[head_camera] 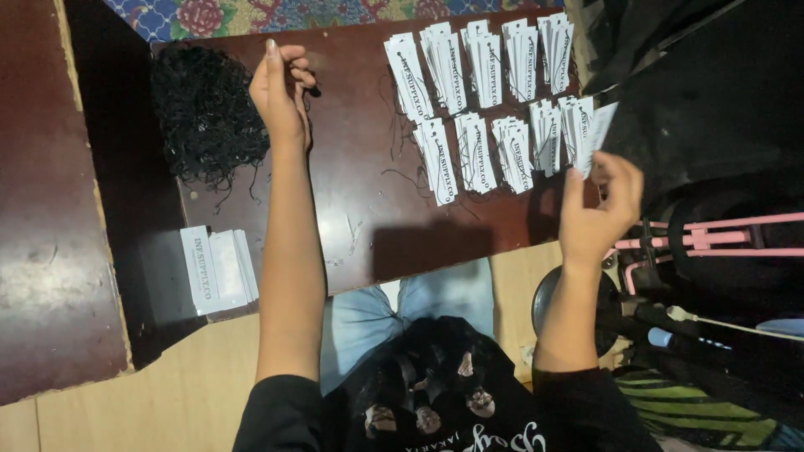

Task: The person threads black strings through white rectangular tags and places them in neat rows on a wooden table. The person repeats this process for multiple tags, organizing them into aligned columns.

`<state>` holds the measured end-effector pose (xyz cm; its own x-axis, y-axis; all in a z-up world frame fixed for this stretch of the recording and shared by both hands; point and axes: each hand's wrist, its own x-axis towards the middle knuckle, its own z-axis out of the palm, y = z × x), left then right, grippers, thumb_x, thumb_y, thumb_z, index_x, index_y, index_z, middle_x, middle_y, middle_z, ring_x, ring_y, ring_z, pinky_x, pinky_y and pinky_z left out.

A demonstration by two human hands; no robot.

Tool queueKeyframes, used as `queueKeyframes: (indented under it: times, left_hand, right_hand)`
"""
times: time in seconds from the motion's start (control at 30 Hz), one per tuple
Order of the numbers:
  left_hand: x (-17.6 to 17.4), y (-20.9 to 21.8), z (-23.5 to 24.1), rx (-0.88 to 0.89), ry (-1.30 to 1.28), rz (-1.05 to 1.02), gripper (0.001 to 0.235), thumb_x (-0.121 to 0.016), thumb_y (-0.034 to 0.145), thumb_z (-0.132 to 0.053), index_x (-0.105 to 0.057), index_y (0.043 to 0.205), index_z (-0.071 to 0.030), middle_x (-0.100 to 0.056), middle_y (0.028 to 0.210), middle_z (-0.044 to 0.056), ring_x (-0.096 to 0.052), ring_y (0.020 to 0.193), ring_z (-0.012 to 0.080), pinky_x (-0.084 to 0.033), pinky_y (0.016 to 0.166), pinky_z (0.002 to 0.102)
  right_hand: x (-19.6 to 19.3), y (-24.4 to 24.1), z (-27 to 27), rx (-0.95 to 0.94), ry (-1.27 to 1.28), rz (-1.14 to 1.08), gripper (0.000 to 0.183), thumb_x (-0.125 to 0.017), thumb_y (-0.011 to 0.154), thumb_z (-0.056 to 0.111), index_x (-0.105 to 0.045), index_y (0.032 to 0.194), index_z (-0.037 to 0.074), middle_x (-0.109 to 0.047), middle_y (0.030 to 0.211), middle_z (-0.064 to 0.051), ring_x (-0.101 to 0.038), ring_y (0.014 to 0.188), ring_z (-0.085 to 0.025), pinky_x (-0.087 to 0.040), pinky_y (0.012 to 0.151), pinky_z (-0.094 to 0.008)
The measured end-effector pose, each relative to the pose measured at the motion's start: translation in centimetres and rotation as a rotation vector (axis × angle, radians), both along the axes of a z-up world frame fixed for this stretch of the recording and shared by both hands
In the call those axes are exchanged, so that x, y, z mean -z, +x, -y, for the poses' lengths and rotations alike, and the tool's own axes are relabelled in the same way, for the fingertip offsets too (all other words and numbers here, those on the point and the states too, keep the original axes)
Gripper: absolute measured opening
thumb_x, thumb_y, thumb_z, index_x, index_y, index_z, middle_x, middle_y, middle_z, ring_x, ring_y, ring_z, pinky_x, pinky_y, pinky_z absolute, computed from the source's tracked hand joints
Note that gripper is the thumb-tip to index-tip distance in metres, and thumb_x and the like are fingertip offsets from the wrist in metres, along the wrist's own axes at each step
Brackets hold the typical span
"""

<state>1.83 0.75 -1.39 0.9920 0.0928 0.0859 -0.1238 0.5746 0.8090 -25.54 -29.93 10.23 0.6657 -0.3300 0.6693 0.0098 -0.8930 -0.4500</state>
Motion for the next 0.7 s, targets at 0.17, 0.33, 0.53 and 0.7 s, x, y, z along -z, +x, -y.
queueKeyframes:
  times: [0.17,0.33,0.53,0.7]
  left_hand:
    - [0.4,0.2,0.0,-0.006,0.013,-0.013,0.043,-0.060,0.097,-0.042,-0.072,0.096,-0.001,-0.068,0.079,0.007,-0.062,0.061,0.0113,-0.054,0.062,0.023]
    - [0.1,0.1,0.1,-0.007,-0.013,-0.030,0.043,-0.062,0.096,-0.041,-0.072,0.096,0.000,-0.068,0.080,0.008,-0.062,0.062,0.0119,-0.054,0.063,0.023]
    - [-0.2,-0.1,0.0,-0.020,-0.007,-0.041,0.042,-0.061,0.097,-0.041,-0.072,0.096,-0.001,-0.067,0.080,0.007,-0.062,0.062,0.0115,-0.054,0.063,0.023]
    - [0.5,0.2,0.1,-0.027,0.042,0.052,0.042,-0.059,0.099,-0.040,-0.073,0.096,-0.001,-0.068,0.081,0.008,-0.062,0.062,0.0123,-0.052,0.062,0.024]
  right_hand:
    - [3.8,-0.8,0.3,-0.012,0.039,-0.096,0.024,-0.074,0.095,-0.006,-0.069,0.118,-0.003,-0.061,0.113,-0.018,-0.062,0.092,-0.028,-0.054,0.083,-0.039]
    - [5.3,0.3,2.0,0.070,0.051,-0.110,0.023,-0.073,0.096,-0.005,-0.069,0.118,-0.004,-0.059,0.114,-0.017,-0.060,0.092,-0.028,-0.052,0.084,-0.040]
    - [8.5,1.4,4.2,0.052,0.000,-0.199,0.024,-0.073,0.095,-0.002,-0.070,0.119,-0.002,-0.063,0.113,-0.017,-0.058,0.100,-0.031,-0.052,0.085,-0.045]
    - [8.5,1.8,3.0,0.143,-0.026,-0.168,0.023,-0.079,0.096,0.004,-0.071,0.116,-0.001,-0.061,0.117,-0.017,-0.053,0.112,-0.036,-0.050,0.094,-0.053]
